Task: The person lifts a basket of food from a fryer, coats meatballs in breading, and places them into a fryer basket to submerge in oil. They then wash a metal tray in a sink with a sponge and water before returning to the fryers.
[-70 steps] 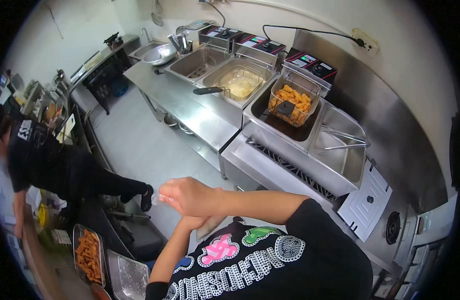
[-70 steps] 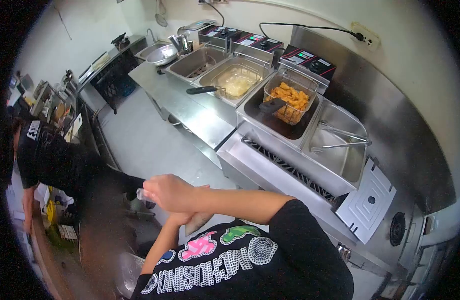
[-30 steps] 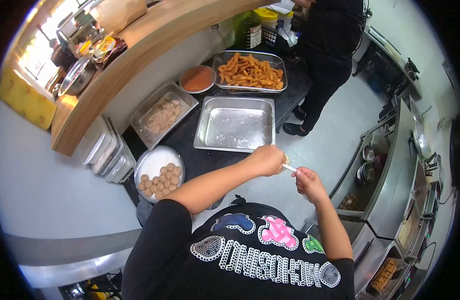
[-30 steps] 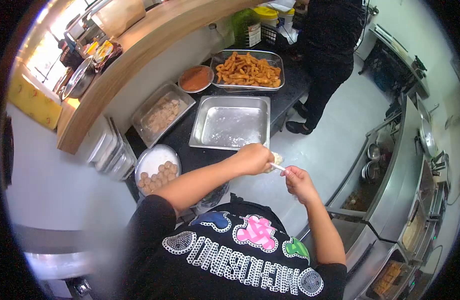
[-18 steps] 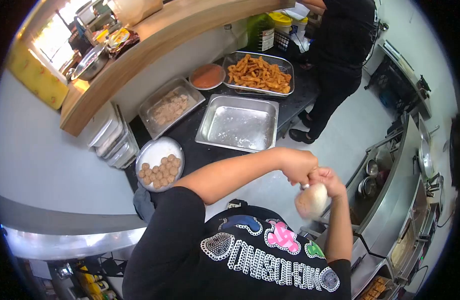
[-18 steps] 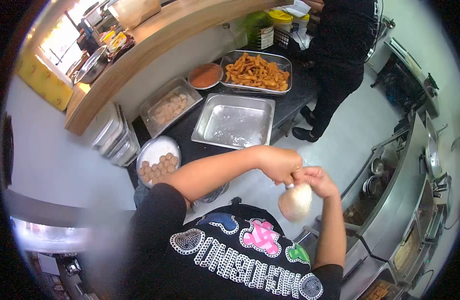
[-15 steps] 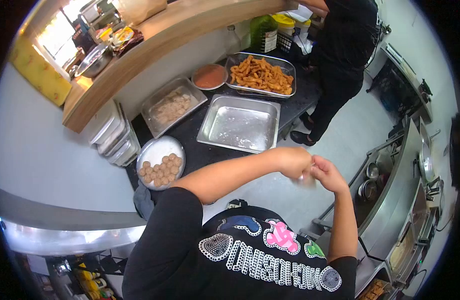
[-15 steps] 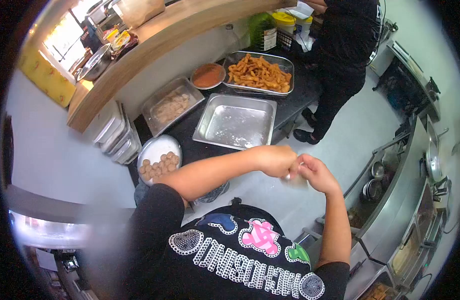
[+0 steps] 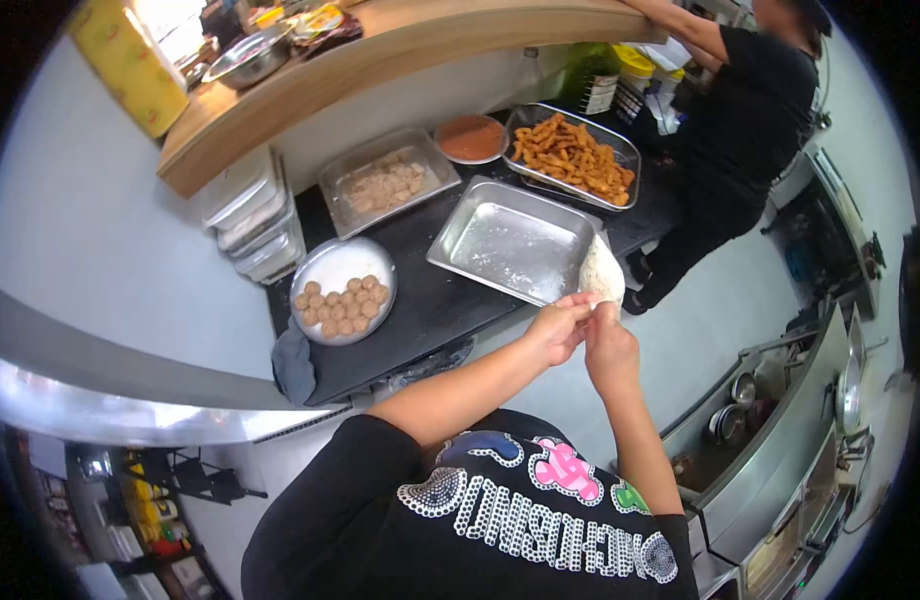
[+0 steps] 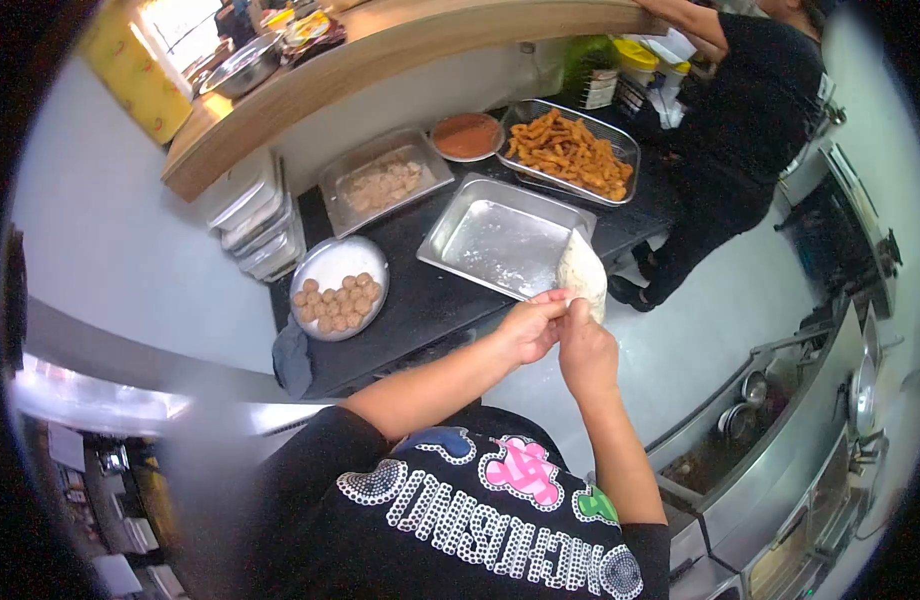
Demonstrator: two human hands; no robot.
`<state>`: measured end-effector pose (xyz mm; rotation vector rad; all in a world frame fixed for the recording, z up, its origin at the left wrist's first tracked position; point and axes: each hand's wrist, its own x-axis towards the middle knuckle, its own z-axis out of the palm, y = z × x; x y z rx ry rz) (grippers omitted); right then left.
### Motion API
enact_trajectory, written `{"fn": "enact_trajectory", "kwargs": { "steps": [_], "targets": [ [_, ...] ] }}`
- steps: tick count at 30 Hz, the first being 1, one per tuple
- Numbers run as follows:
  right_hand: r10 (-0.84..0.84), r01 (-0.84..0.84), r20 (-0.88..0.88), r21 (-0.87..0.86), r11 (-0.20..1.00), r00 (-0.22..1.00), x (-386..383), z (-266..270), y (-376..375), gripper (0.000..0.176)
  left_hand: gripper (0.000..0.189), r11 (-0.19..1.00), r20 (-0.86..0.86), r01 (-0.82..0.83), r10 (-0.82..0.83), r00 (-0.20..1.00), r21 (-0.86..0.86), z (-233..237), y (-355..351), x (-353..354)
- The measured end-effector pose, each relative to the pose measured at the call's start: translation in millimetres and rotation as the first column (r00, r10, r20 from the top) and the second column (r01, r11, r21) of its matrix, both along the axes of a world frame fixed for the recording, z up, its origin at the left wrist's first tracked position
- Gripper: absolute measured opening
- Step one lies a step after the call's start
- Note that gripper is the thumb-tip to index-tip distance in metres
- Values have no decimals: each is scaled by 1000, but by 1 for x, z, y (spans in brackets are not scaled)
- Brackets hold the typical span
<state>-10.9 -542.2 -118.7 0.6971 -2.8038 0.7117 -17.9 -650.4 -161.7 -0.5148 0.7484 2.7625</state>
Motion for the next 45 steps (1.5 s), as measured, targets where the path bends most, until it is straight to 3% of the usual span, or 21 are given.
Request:
{"fn": "enact_trajectory", "kwargs": {
  "steps": [3,5,6,9,12,15,18,20,22,23,26,27,30,31,34,36,37,40,42,45],
  "targets": [
    [-60,57,-35,-84,995,998,-5,5,-12,21,18,986,-37,-160,158,987,-49,9,-1,2],
    [-31,1,-204,-144,990,979,-6,9,-21,21,21,957,-95,-275,267,959,-89,12,-1,1],
    [2,-46,-297,-141,989,955,-11,8,-26,21,21,941,-141,-298,277,951,-162,16,-4,0],
    [-13,-43,-310,-174,984,951,-11,3,-39,22,19,842,-289,-383,285,914,-379,23,-11,5],
    [5,-41,-199,-180,983,980,-18,-13,-38,30,17,422,-535,-557,183,825,-715,15,-22,3],
    [-50,-30,-508,-147,989,860,-7,21,-49,42,18,-14,-792,-817,-235,563,-577,53,-57,13],
    [81,-105,-442,-29,994,893,-7,27,-53,51,19,0,-799,-862,-373,471,-508,63,-71,20],
    [179,-218,-182,-223,950,967,-10,14,-56,51,19,4,-804,-867,-376,461,-499,69,-81,21],
    [309,-247,84,-423,872,947,-9,11,-60,51,19,57,-820,-861,-343,459,-506,64,-89,17],
    [300,-283,-19,-388,877,954,-8,7,-65,51,19,61,-824,-853,-302,479,-518,61,-91,16],
    [290,-253,127,-246,936,948,2,9,-73,51,18,106,-805,-805,-209,555,-583,52,-109,12],
    [293,-249,135,-275,929,947,3,0,-76,53,16,132,-774,-765,-186,605,-630,53,-113,13],
    [330,-272,137,-329,904,934,0,-8,-82,53,15,384,-579,-482,-197,791,-788,59,-128,16],
    [326,-263,138,-342,902,935,-1,-10,-85,53,21,257,-525,-459,-369,767,-851,60,-141,18],
    [333,-260,155,-361,895,930,0,-12,-98,56,25,147,-460,-461,-551,696,-875,44,-165,27],
    [378,-297,182,-356,886,908,2,-13,-110,59,23,49,-279,-304,-554,785,-952,32,-191,27],
    [425,-352,127,-379,856,896,1,-15,-114,61,23,66,-293,-300,-487,823,-952,30,-201,28],
    [350,-215,296,-406,888,889,-5,-21,-112,60,23,88,-214,-196,-314,925,-977,11,-241,24],
    [247,-93,360,-396,913,900,-10,-31,-99,41,22,22,-288,-290,-213,933,-957,-13,-277,12],
    [165,-18,345,-391,920,924,-14,-47,-74,26,15,-126,-161,-164,-36,986,-978,-32,-326,-12]
  ]
}}
